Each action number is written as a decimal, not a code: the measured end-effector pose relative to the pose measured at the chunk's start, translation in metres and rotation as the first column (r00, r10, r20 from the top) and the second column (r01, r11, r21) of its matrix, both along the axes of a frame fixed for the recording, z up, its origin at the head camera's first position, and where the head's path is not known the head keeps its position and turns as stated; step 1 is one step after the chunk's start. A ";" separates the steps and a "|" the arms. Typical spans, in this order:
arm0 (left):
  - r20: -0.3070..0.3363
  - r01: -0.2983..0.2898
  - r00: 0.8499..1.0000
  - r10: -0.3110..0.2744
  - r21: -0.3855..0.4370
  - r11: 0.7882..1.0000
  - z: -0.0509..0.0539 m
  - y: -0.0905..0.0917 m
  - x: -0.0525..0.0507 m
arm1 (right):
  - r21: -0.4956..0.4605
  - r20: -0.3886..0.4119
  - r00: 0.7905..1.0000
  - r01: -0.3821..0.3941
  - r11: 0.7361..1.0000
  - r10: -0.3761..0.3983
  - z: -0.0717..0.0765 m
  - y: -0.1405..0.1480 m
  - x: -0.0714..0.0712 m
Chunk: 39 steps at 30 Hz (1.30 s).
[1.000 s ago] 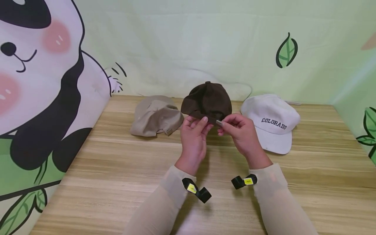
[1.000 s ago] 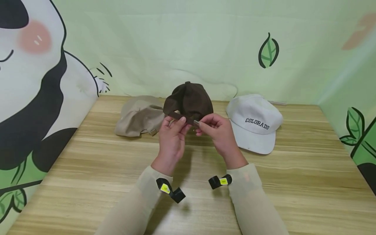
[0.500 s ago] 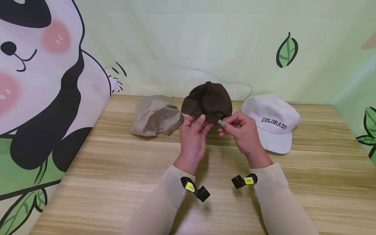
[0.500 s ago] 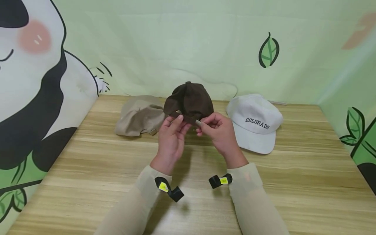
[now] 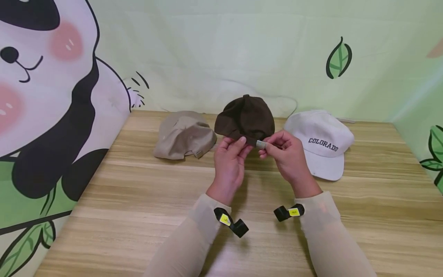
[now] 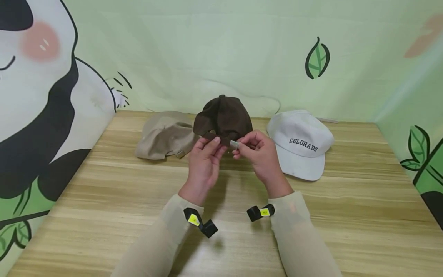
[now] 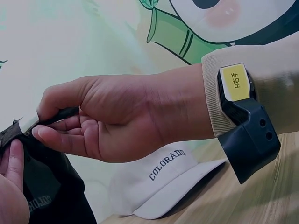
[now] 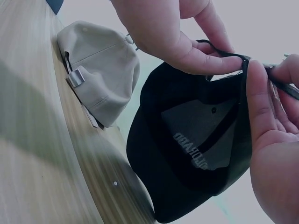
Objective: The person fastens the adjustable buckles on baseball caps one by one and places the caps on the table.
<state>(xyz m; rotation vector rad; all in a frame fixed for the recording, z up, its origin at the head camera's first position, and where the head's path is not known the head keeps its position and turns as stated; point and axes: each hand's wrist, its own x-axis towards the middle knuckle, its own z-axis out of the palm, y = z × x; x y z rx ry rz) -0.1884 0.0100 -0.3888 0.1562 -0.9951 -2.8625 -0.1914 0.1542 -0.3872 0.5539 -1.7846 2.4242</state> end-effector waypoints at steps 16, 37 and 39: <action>0.013 0.014 1.000 -0.014 0.020 1.000 0.003 -0.003 0.000 | 0.061 -0.019 1.000 -0.006 0.998 0.007 0.000 0.002 -0.002; 0.036 0.002 0.999 -0.002 0.012 1.000 0.000 0.000 -0.001 | 0.130 0.026 1.000 -0.007 0.992 0.003 0.001 0.004 -0.001; 0.037 0.002 0.999 -0.003 0.012 1.000 0.000 0.000 0.000 | 0.178 0.024 1.000 -0.004 0.984 0.000 0.002 0.006 -0.001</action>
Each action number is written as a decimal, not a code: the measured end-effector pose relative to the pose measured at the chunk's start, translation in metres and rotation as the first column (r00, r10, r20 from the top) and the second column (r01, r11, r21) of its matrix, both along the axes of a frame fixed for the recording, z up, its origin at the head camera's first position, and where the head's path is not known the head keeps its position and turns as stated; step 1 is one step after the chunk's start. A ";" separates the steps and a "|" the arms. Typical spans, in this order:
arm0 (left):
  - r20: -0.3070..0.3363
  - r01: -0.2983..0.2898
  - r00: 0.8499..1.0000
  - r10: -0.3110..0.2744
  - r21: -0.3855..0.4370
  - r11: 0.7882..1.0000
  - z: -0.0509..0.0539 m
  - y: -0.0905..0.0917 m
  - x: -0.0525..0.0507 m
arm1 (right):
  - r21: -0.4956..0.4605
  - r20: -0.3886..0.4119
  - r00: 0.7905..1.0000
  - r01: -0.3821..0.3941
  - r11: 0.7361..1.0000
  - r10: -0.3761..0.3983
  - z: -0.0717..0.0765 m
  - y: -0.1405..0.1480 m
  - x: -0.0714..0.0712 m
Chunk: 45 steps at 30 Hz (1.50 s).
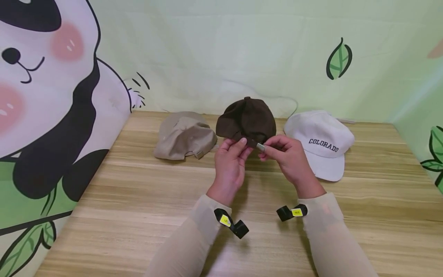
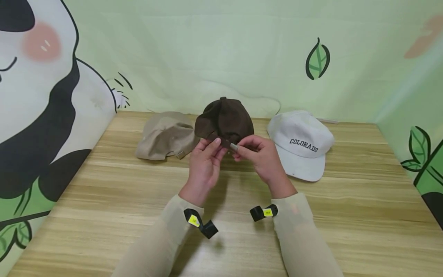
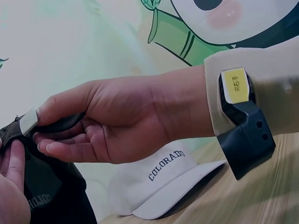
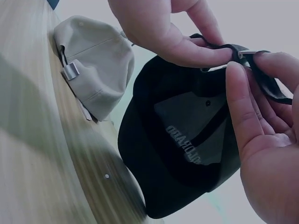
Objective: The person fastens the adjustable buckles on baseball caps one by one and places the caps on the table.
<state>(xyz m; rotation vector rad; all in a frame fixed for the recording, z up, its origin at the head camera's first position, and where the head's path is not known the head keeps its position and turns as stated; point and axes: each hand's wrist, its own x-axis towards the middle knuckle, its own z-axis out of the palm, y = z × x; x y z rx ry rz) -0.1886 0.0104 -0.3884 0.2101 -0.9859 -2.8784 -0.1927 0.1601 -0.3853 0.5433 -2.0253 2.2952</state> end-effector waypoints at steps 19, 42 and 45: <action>-0.034 0.040 0.999 -0.040 0.012 0.999 -0.002 -0.003 0.001 | 0.033 -0.011 1.000 0.016 0.999 -0.015 0.004 0.002 0.001; -0.058 0.019 0.998 -0.021 -0.035 0.999 -0.004 0.000 0.001 | -0.090 0.004 1.000 -0.021 0.996 0.021 -0.002 0.004 0.001; -0.056 0.018 0.998 -0.020 -0.033 0.999 -0.005 0.001 0.001 | -0.077 0.000 1.000 -0.016 0.997 0.016 -0.002 0.005 0.000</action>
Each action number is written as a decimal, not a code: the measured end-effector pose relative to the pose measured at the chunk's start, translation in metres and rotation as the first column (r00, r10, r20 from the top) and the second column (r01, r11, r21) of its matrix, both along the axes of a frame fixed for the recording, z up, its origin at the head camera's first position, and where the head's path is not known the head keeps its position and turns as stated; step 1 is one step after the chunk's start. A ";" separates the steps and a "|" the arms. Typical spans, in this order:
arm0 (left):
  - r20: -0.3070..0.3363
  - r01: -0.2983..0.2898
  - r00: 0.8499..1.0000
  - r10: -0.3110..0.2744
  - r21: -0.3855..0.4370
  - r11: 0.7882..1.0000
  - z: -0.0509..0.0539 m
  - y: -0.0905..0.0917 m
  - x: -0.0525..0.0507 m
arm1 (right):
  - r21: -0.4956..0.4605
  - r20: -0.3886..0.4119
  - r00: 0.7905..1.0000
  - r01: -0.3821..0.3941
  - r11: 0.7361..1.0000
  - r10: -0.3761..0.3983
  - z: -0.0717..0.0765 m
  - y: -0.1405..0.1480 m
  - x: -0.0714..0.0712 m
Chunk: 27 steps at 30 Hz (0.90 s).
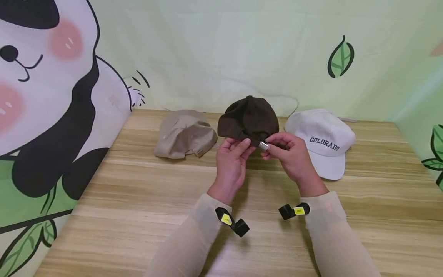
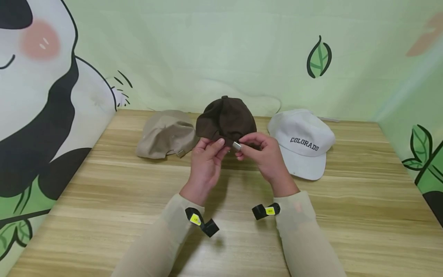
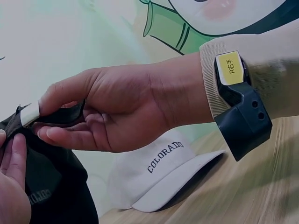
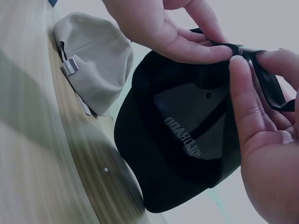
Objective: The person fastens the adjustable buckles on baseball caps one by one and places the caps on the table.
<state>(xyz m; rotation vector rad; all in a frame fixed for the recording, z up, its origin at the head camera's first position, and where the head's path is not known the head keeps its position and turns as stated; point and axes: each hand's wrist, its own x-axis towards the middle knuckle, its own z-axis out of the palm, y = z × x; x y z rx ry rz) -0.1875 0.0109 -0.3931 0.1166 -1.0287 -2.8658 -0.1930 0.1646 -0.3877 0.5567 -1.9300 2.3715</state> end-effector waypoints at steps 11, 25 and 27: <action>-0.011 0.006 1.000 -0.006 0.001 1.000 0.001 0.001 0.001 | 0.101 -0.042 0.998 0.052 0.994 -0.048 0.004 0.000 0.001; 0.000 0.002 1.000 -0.002 -0.043 0.999 0.001 -0.001 0.000 | 0.067 -0.010 0.999 0.041 0.997 -0.040 0.003 0.000 0.003; 0.004 -0.001 1.000 0.001 -0.031 1.000 0.001 -0.001 0.000 | 0.063 -0.010 0.999 0.035 0.997 -0.034 0.003 0.000 0.004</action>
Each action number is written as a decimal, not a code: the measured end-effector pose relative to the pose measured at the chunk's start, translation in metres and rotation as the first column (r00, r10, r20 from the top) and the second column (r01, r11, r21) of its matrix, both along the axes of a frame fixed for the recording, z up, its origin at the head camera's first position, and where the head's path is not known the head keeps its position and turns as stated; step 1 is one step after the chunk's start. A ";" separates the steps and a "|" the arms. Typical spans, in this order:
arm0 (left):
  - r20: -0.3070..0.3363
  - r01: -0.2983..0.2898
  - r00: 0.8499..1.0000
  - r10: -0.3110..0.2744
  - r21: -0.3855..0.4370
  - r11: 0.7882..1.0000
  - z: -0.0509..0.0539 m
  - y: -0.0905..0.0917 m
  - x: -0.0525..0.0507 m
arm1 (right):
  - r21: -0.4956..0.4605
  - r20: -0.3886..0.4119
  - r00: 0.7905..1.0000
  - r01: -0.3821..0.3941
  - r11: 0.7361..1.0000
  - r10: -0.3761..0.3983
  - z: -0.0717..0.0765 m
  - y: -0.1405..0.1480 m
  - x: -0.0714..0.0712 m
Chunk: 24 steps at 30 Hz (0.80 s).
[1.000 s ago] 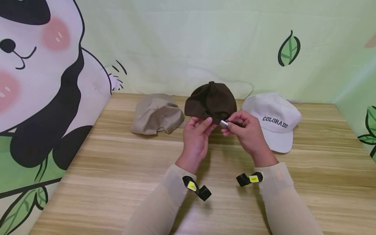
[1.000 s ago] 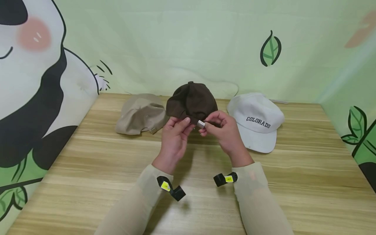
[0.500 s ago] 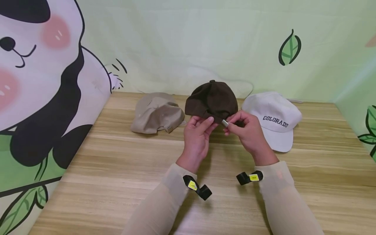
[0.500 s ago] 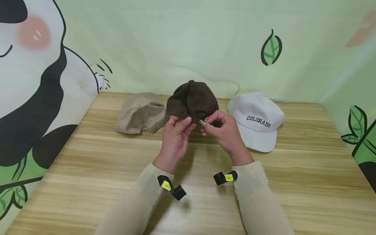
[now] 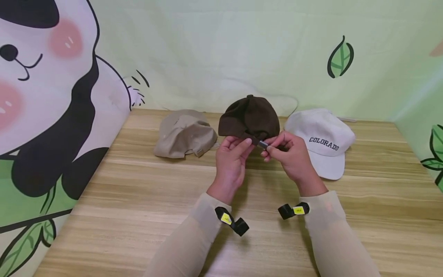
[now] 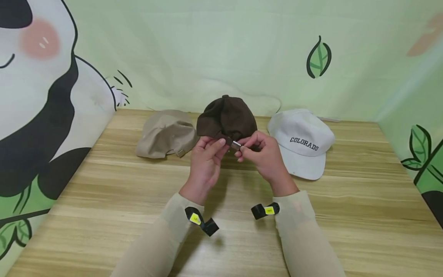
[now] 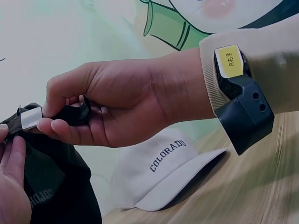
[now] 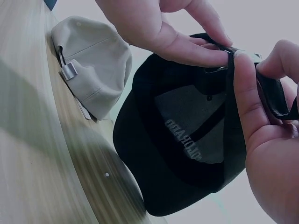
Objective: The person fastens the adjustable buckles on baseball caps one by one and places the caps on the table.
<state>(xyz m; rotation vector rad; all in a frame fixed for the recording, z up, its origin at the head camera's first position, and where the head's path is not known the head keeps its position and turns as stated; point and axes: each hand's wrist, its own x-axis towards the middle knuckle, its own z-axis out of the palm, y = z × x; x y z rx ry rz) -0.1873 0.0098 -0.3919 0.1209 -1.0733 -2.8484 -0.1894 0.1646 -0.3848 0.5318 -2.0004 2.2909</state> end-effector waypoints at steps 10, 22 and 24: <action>0.010 -0.030 0.999 0.030 0.016 0.999 -0.001 0.002 -0.001 | -0.005 -0.007 1.000 -0.007 1.000 0.007 -0.003 -0.001 -0.001; -0.002 -0.010 1.000 0.010 0.011 1.000 -0.003 0.004 0.000 | 0.071 -0.030 0.999 0.046 0.996 -0.044 -0.004 -0.001 0.001; -0.005 -0.006 1.000 0.006 0.011 1.000 -0.003 0.004 0.000 | 0.076 -0.029 0.998 0.049 0.996 -0.047 -0.005 -0.001 0.001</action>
